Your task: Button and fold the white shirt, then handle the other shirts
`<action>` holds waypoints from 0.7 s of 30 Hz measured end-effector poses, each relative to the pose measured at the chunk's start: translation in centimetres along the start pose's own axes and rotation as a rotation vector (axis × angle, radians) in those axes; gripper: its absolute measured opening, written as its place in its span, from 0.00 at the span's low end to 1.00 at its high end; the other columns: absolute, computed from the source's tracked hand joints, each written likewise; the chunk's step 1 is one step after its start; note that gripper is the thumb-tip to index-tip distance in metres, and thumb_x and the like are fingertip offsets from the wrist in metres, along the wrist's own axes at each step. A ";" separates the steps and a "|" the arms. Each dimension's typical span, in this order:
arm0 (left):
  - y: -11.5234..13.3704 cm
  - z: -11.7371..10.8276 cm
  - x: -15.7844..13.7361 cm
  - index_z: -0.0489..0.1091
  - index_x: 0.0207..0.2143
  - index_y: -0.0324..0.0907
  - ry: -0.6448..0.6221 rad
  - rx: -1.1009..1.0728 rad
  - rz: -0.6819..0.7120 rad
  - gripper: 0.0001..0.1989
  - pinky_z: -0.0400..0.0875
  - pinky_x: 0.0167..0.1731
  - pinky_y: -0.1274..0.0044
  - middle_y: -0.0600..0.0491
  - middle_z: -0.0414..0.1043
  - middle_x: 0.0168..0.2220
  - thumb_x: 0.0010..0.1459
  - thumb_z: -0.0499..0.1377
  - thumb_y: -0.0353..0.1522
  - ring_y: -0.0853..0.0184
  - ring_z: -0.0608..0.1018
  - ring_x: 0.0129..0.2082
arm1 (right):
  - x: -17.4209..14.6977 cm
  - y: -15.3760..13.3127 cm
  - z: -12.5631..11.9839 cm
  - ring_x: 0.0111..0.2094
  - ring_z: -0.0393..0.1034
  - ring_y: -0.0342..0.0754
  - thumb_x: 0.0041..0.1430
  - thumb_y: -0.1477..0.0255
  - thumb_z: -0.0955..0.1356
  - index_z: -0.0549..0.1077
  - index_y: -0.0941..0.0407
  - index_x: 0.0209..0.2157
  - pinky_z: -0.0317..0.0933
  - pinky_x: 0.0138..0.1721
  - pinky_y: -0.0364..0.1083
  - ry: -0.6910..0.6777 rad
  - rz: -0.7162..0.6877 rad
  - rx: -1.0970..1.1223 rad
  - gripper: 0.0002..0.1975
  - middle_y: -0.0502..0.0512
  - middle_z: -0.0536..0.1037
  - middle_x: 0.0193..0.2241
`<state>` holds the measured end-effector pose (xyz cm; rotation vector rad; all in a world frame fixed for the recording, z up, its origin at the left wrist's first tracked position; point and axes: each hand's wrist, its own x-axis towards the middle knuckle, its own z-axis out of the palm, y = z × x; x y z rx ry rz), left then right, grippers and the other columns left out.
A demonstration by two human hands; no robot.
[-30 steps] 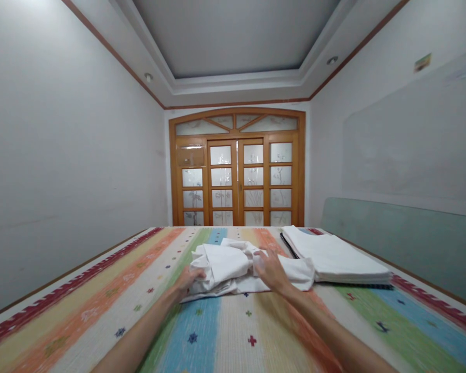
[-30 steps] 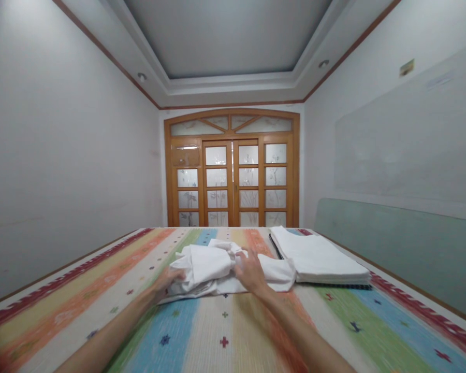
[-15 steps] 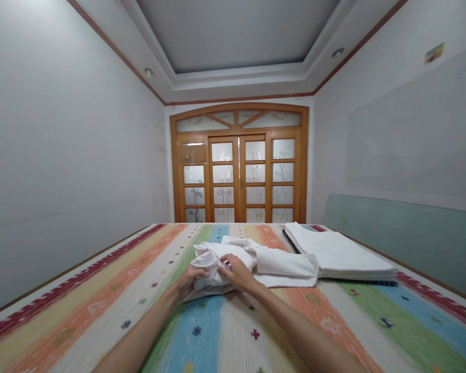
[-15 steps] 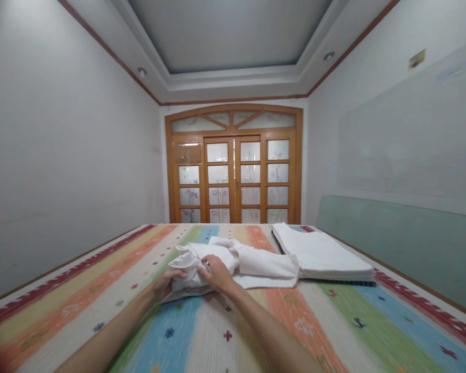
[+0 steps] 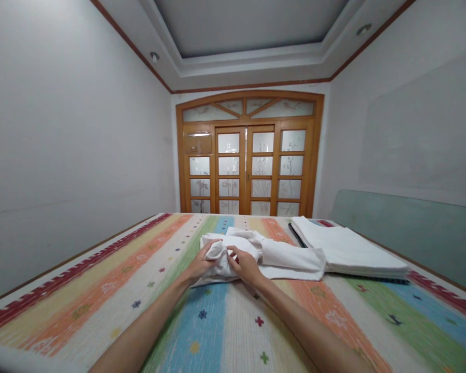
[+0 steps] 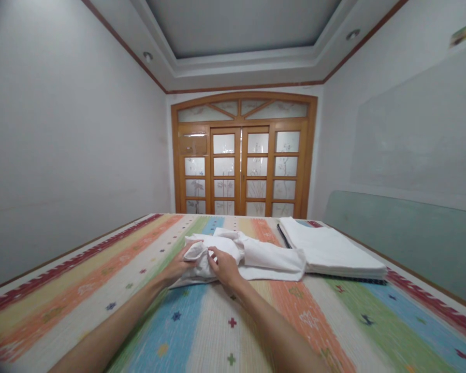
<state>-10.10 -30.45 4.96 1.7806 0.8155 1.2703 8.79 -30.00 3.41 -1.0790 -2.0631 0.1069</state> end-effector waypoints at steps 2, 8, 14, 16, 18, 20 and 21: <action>0.0 0.1 0.0 0.67 0.45 0.42 0.044 0.003 -0.037 0.25 0.67 0.43 0.72 0.53 0.72 0.41 0.40 0.64 0.30 0.62 0.73 0.41 | 0.0 0.3 0.2 0.33 0.73 0.48 0.62 0.69 0.62 0.71 0.53 0.47 0.60 0.35 0.44 -0.008 0.013 0.020 0.14 0.52 0.79 0.32; 0.5 -0.2 0.1 0.65 0.26 0.39 0.066 -0.078 -0.094 0.13 0.65 0.31 0.77 0.56 0.68 0.26 0.47 0.61 0.40 0.69 0.71 0.28 | -0.1 0.6 0.8 0.35 0.71 0.48 0.63 0.68 0.62 0.73 0.55 0.45 0.59 0.39 0.44 -0.024 -0.020 0.060 0.13 0.54 0.78 0.34; -0.4 -0.8 0.2 0.64 0.27 0.40 0.039 0.141 -0.020 0.09 0.63 0.31 0.79 0.59 0.65 0.25 0.39 0.59 0.26 0.70 0.69 0.28 | -0.6 -0.2 1.4 0.37 0.69 0.48 0.65 0.68 0.61 0.73 0.56 0.39 0.57 0.38 0.44 -0.012 -0.044 -0.050 0.11 0.55 0.76 0.34; -0.7 -0.8 0.2 0.66 0.32 0.40 0.038 0.222 0.017 0.15 0.65 0.34 0.78 0.58 0.67 0.29 0.37 0.55 0.22 0.69 0.70 0.31 | -0.7 -0.5 1.7 0.37 0.68 0.48 0.66 0.69 0.60 0.72 0.57 0.36 0.56 0.38 0.44 0.002 -0.040 -0.127 0.11 0.56 0.75 0.34; -0.8 -0.6 0.1 0.65 0.35 0.40 0.038 0.318 0.054 0.20 0.65 0.36 0.77 0.58 0.67 0.31 0.35 0.52 0.21 0.69 0.70 0.33 | -0.8 -0.8 2.0 0.37 0.67 0.49 0.66 0.71 0.59 0.71 0.57 0.34 0.56 0.37 0.44 0.010 -0.025 -0.187 0.12 0.57 0.74 0.33; -0.6 -0.4 0.0 0.64 0.35 0.40 0.036 0.407 0.094 0.20 0.66 0.36 0.77 0.58 0.66 0.31 0.35 0.51 0.20 0.69 0.70 0.33 | -0.9 -1.1 2.2 0.37 0.67 0.49 0.65 0.72 0.59 0.70 0.57 0.35 0.55 0.37 0.44 0.012 -0.004 -0.200 0.10 0.57 0.74 0.33; -0.4 -0.3 -0.1 0.64 0.35 0.41 0.035 0.446 0.116 0.20 0.66 0.37 0.77 0.57 0.66 0.31 0.35 0.51 0.20 0.69 0.70 0.33 | -0.9 -1.2 2.3 0.37 0.66 0.49 0.65 0.72 0.59 0.70 0.57 0.35 0.55 0.37 0.44 0.012 0.004 -0.193 0.09 0.57 0.74 0.33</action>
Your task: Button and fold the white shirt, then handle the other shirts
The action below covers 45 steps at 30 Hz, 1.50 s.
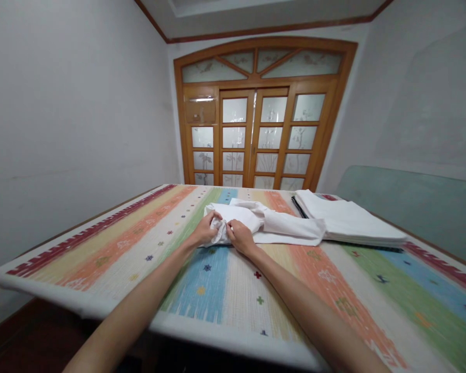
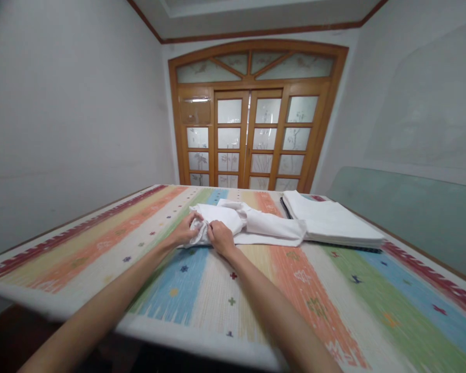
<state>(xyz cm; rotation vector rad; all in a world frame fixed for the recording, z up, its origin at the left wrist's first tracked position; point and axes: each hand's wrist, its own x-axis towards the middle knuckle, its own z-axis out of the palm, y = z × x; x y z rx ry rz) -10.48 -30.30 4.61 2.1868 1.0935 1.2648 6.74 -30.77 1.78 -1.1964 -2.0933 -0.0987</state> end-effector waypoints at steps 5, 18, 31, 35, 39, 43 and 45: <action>1.1 0.1 -0.5 0.64 0.34 0.40 0.000 0.163 0.064 0.17 0.67 0.37 0.76 0.56 0.68 0.31 0.38 0.51 0.21 0.68 0.71 0.32 | -0.1 -0.3 0.1 0.36 0.65 0.48 0.63 0.72 0.59 0.68 0.55 0.36 0.54 0.36 0.43 0.018 0.028 0.052 0.08 0.54 0.73 0.33; 0.8 2.0 -1.4 0.70 0.36 0.40 -0.074 0.360 0.054 0.10 0.66 0.46 0.69 0.48 0.72 0.36 0.53 0.51 0.26 0.61 0.73 0.39 | -0.4 0.2 0.0 0.29 0.62 0.46 0.58 0.73 0.61 0.67 0.56 0.28 0.52 0.33 0.42 0.054 0.129 0.237 0.07 0.50 0.71 0.25; 0.8 1.9 -1.9 0.67 0.41 0.39 -0.171 0.436 0.175 0.12 0.65 0.43 0.71 0.48 0.68 0.35 0.54 0.51 0.24 0.60 0.72 0.38 | -1.0 0.5 -0.1 0.31 0.65 0.46 0.62 0.70 0.61 0.67 0.56 0.33 0.55 0.35 0.42 0.078 0.125 0.326 0.07 0.50 0.72 0.27; 0.9 1.9 -2.0 0.68 0.39 0.40 -0.193 0.438 0.187 0.11 0.66 0.41 0.71 0.47 0.68 0.35 0.54 0.51 0.24 0.60 0.72 0.37 | -0.8 0.8 0.1 0.28 0.63 0.45 0.59 0.72 0.62 0.67 0.56 0.29 0.54 0.34 0.42 0.073 0.177 0.337 0.05 0.49 0.71 0.24; 1.1 2.0 -2.1 0.68 0.39 0.41 -0.188 0.442 0.180 0.10 0.65 0.41 0.72 0.48 0.67 0.34 0.56 0.51 0.25 0.61 0.72 0.36 | -0.4 1.0 0.2 0.26 0.62 0.44 0.56 0.74 0.62 0.65 0.56 0.24 0.54 0.32 0.42 0.057 0.224 0.380 0.07 0.48 0.69 0.22; 1.3 2.2 -2.0 0.68 0.34 0.41 -0.157 0.389 0.157 0.05 0.65 0.40 0.72 0.48 0.67 0.32 0.59 0.53 0.30 0.61 0.72 0.34 | 0.0 1.2 0.0 0.26 0.63 0.43 0.55 0.76 0.60 0.63 0.56 0.21 0.55 0.31 0.41 0.026 0.241 0.441 0.10 0.47 0.69 0.21; 1.2 2.4 -1.9 0.67 0.31 0.41 -0.143 0.366 0.148 0.06 0.64 0.39 0.73 0.49 0.67 0.31 0.59 0.53 0.31 0.62 0.71 0.33 | 0.1 1.3 -0.2 0.26 0.63 0.43 0.54 0.76 0.60 0.64 0.56 0.20 0.55 0.30 0.41 0.013 0.241 0.466 0.10 0.47 0.69 0.20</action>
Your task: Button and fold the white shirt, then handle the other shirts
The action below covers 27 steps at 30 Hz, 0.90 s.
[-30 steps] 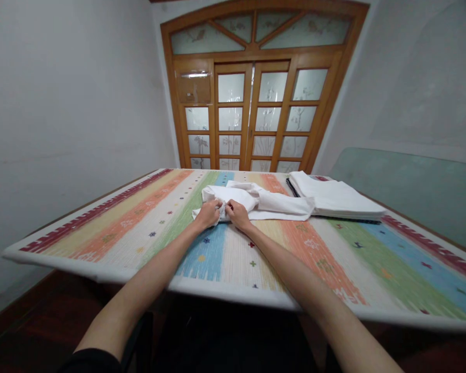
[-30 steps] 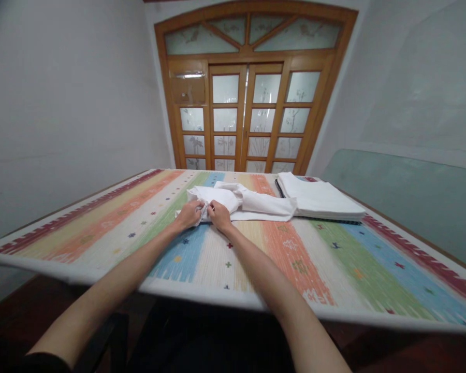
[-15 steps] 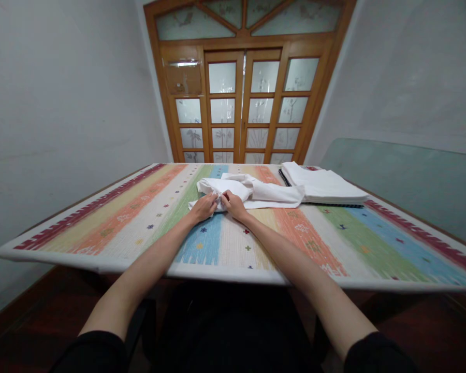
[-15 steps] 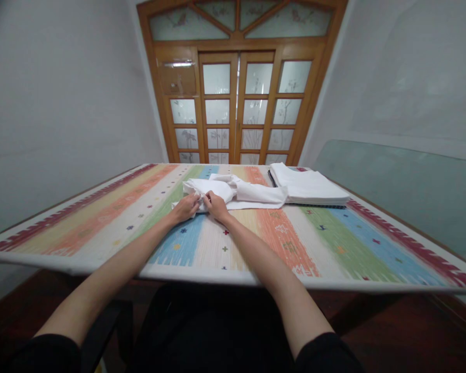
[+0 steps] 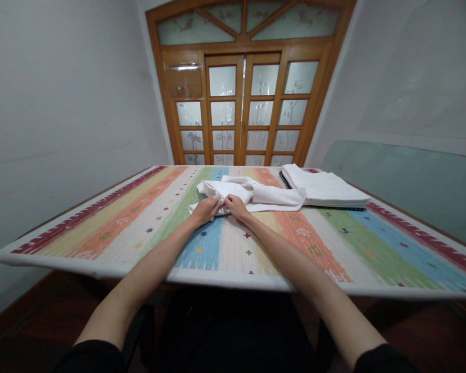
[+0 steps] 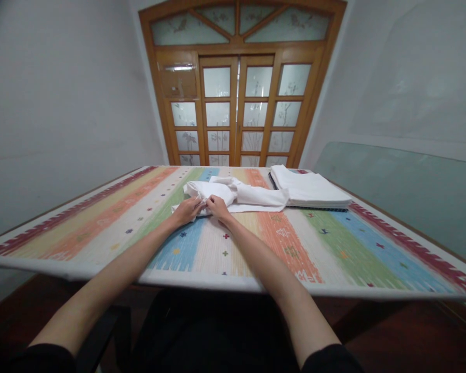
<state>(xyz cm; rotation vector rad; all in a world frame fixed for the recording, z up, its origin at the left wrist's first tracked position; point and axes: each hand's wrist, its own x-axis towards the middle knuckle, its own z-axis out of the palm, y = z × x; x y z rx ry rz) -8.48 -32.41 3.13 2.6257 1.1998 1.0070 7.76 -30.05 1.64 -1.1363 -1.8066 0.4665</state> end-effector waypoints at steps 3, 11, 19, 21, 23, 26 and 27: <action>-0.3 0.3 0.2 0.66 0.28 0.42 0.018 -0.015 -0.010 0.08 0.64 0.38 0.74 0.50 0.67 0.29 0.60 0.52 0.30 0.63 0.71 0.32 | 0.1 0.0 0.0 0.26 0.63 0.43 0.54 0.75 0.60 0.64 0.56 0.20 0.55 0.30 0.41 -0.019 0.008 0.029 0.10 0.47 0.69 0.20; -0.7 0.9 0.9 0.65 0.26 0.42 0.072 -0.061 -0.039 0.10 0.64 0.38 0.73 0.51 0.66 0.27 0.60 0.50 0.30 0.64 0.69 0.30 | 0.2 -0.1 0.3 0.23 0.63 0.43 0.54 0.73 0.60 0.64 0.56 0.18 0.56 0.29 0.41 -0.060 0.016 0.108 0.12 0.47 0.69 0.18; 0.1 0.7 0.7 0.67 0.29 0.41 0.138 -0.113 -0.050 0.10 0.65 0.39 0.74 0.51 0.68 0.29 0.60 0.49 0.31 0.65 0.71 0.33 | 0.5 0.5 -0.3 0.22 0.63 0.43 0.52 0.73 0.60 0.64 0.56 0.18 0.56 0.27 0.41 -0.042 0.041 0.152 0.11 0.47 0.69 0.17; 0.5 0.6 0.7 0.68 0.30 0.41 0.147 -0.123 -0.045 0.10 0.65 0.39 0.74 0.51 0.69 0.30 0.60 0.49 0.31 0.65 0.71 0.33 | 0.4 0.8 -0.4 0.22 0.63 0.43 0.51 0.73 0.61 0.63 0.56 0.18 0.56 0.27 0.41 -0.010 0.054 0.152 0.09 0.46 0.68 0.17; 0.9 0.3 0.8 0.69 0.31 0.41 0.161 -0.148 -0.044 0.10 0.65 0.40 0.74 0.51 0.70 0.31 0.60 0.49 0.32 0.65 0.72 0.34 | 0.2 1.0 -0.4 0.21 0.63 0.43 0.51 0.74 0.61 0.63 0.55 0.19 0.56 0.27 0.41 0.029 0.075 0.156 0.08 0.46 0.68 0.17; 1.2 -0.3 1.1 0.70 0.32 0.41 0.219 -0.193 -0.084 0.09 0.65 0.42 0.73 0.50 0.73 0.33 0.59 0.51 0.33 0.63 0.73 0.36 | 0.2 1.0 -0.6 0.20 0.63 0.43 0.52 0.73 0.60 0.62 0.55 0.20 0.57 0.25 0.42 0.111 0.124 0.167 0.08 0.46 0.68 0.17; 1.1 -0.6 1.2 0.70 0.33 0.40 0.242 -0.201 -0.102 0.09 0.65 0.43 0.73 0.50 0.73 0.34 0.59 0.51 0.33 0.63 0.73 0.37 | 0.3 0.9 -0.7 0.19 0.63 0.43 0.52 0.73 0.59 0.61 0.54 0.20 0.57 0.24 0.42 0.146 0.142 0.167 0.08 0.46 0.67 0.16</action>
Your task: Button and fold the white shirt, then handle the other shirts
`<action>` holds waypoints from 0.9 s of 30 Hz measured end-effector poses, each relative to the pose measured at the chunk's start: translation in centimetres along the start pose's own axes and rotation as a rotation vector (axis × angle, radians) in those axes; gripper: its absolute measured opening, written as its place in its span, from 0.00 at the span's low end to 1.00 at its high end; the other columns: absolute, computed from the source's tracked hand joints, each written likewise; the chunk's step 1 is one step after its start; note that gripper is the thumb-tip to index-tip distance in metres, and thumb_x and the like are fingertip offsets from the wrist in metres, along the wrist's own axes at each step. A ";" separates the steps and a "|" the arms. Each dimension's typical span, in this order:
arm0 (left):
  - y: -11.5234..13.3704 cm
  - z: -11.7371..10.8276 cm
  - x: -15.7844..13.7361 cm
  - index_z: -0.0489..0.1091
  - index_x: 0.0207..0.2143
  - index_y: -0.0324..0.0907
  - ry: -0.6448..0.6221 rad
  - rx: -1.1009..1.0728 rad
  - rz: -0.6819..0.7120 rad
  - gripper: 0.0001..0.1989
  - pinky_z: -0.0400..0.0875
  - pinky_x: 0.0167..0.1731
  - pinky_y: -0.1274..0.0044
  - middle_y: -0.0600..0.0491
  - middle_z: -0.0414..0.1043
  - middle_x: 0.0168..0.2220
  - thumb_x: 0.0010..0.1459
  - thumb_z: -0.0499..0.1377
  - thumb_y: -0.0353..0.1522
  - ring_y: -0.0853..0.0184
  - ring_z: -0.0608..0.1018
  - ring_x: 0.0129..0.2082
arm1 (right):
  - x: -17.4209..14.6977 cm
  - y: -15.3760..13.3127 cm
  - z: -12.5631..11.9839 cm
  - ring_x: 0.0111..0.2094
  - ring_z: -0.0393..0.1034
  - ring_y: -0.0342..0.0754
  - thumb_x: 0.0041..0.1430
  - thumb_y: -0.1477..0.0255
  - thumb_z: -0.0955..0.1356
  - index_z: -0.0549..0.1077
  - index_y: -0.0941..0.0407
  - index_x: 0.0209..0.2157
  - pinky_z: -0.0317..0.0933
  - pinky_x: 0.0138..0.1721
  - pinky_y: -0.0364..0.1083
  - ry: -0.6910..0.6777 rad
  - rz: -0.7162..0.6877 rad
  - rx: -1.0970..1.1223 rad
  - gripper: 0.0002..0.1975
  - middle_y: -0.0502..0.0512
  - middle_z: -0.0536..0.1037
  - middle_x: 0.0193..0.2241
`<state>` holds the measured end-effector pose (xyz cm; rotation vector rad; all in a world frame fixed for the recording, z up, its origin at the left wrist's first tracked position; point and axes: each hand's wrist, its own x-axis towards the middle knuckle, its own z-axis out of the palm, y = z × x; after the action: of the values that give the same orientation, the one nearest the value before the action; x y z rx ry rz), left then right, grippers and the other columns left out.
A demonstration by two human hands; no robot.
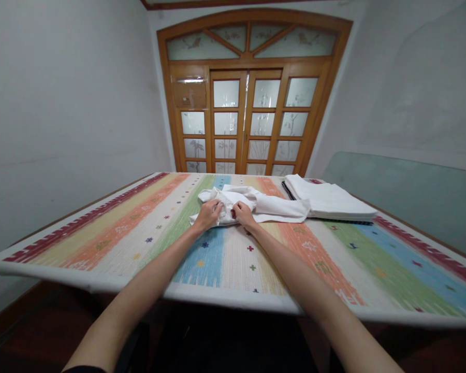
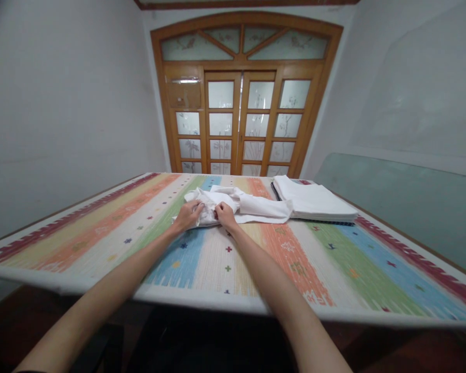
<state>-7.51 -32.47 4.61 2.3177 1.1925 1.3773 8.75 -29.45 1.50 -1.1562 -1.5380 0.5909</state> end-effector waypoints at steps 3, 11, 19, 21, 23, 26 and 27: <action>-0.5 -1.2 0.5 0.70 0.35 0.40 0.078 0.017 -0.029 0.10 0.64 0.46 0.71 0.49 0.73 0.38 0.59 0.50 0.32 0.61 0.72 0.41 | 0.6 -0.8 -0.7 0.17 0.62 0.44 0.53 0.72 0.59 0.59 0.53 0.20 0.56 0.23 0.42 0.116 0.036 -0.012 0.09 0.46 0.66 0.15; -2.6 -6.0 2.2 0.70 0.29 0.40 0.506 0.293 -0.033 0.06 0.60 0.51 0.63 0.45 0.63 0.42 0.56 0.54 0.29 0.59 0.67 0.42 | 2.9 -4.9 -6.3 0.22 0.62 0.46 0.53 0.70 0.61 0.59 0.53 0.21 0.56 0.26 0.43 0.331 -0.068 -0.122 0.08 0.48 0.65 0.17; -1.8 -9.3 2.7 0.71 0.29 0.39 0.688 0.517 0.026 0.06 0.61 0.47 0.62 0.45 0.66 0.39 0.54 0.55 0.30 0.57 0.68 0.41 | 4.7 -10.8 -8.1 0.27 0.65 0.46 0.58 0.71 0.61 0.61 0.54 0.24 0.58 0.32 0.44 0.555 -0.233 -0.304 0.08 0.51 0.70 0.23; -1.8 -9.1 2.5 0.71 0.26 0.40 0.452 0.507 0.083 0.04 0.63 0.46 0.65 0.46 0.68 0.36 0.50 0.56 0.28 0.58 0.70 0.40 | 4.2 -11.2 -7.2 0.23 0.66 0.45 0.59 0.72 0.61 0.63 0.55 0.24 0.58 0.28 0.43 0.335 -0.122 -0.306 0.09 0.50 0.71 0.22; -1.9 -8.4 2.4 0.70 0.24 0.41 0.087 0.433 0.121 0.04 0.66 0.42 0.70 0.49 0.70 0.31 0.47 0.55 0.27 0.60 0.72 0.36 | 3.3 -11.0 -6.0 0.18 0.64 0.43 0.60 0.72 0.61 0.65 0.56 0.24 0.57 0.24 0.42 0.033 -0.040 -0.302 0.10 0.50 0.72 0.21; -1.8 -7.3 2.5 0.71 0.27 0.40 -0.334 0.307 0.095 0.06 0.69 0.35 0.75 0.51 0.73 0.28 0.46 0.57 0.32 0.63 0.74 0.31 | 1.6 -10.3 -4.0 0.22 0.68 0.44 0.59 0.70 0.64 0.68 0.58 0.25 0.59 0.27 0.43 -0.265 -0.152 -0.369 0.10 0.52 0.75 0.24; -1.7 -7.0 2.5 0.72 0.30 0.40 -0.392 0.277 0.090 0.08 0.69 0.35 0.75 0.51 0.75 0.30 0.46 0.58 0.34 0.62 0.75 0.33 | 1.1 -10.1 -3.3 0.26 0.69 0.46 0.58 0.69 0.67 0.70 0.59 0.27 0.60 0.30 0.43 -0.307 -0.222 -0.397 0.09 0.54 0.76 0.27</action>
<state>-13.46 -31.13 9.20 2.6920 1.2247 0.7593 8.26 -33.25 11.48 -1.2023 -2.0847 0.3296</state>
